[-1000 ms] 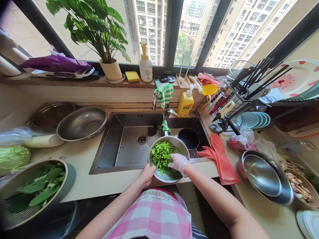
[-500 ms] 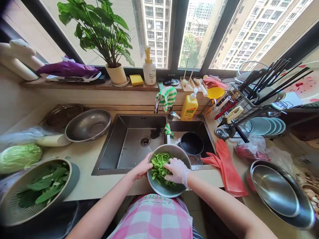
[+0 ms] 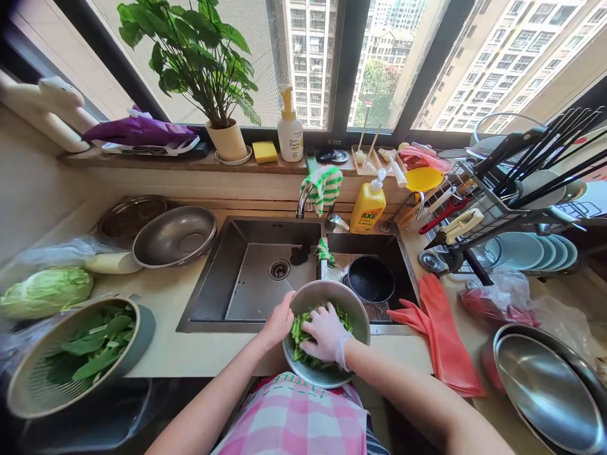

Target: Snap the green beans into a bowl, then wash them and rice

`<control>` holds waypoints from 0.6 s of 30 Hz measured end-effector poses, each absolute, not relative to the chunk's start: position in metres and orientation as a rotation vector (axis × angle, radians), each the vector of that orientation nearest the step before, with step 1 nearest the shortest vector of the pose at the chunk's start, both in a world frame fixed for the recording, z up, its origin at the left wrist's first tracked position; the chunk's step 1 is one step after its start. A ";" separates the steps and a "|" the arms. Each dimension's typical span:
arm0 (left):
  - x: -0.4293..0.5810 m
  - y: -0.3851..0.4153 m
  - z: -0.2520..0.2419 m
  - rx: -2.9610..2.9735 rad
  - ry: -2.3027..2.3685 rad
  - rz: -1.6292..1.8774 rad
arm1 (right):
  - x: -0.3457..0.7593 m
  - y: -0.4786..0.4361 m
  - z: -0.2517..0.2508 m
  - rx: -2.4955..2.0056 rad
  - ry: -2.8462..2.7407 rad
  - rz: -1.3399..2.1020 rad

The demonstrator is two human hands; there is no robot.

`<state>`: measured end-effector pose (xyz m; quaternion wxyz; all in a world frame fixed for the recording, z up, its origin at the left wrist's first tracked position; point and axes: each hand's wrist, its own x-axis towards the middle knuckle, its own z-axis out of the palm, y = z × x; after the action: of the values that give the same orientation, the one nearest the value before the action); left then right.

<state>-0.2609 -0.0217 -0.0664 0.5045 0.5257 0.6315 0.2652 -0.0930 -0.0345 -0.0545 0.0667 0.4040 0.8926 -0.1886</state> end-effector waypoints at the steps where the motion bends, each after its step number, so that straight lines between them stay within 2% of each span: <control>1: -0.260 -0.022 -0.066 1.278 1.536 0.623 | -0.085 -0.041 -0.056 1.159 2.709 -0.548; 8: -0.253 -0.021 -0.061 1.280 1.632 0.495 | -0.077 -0.047 -0.082 1.092 2.603 -0.433; 12: -0.252 -0.021 -0.065 1.245 1.605 0.496 | -0.091 -0.026 -0.091 0.970 2.603 -0.496; 18: -0.259 -0.017 -0.070 1.414 1.568 0.472 | -0.103 -0.003 -0.084 1.144 2.530 -0.578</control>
<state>-0.2593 -0.0170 -0.0704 0.4700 0.5769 0.6397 0.1928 -0.1026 -0.0034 -0.0842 0.1522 0.3986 0.8817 -0.2013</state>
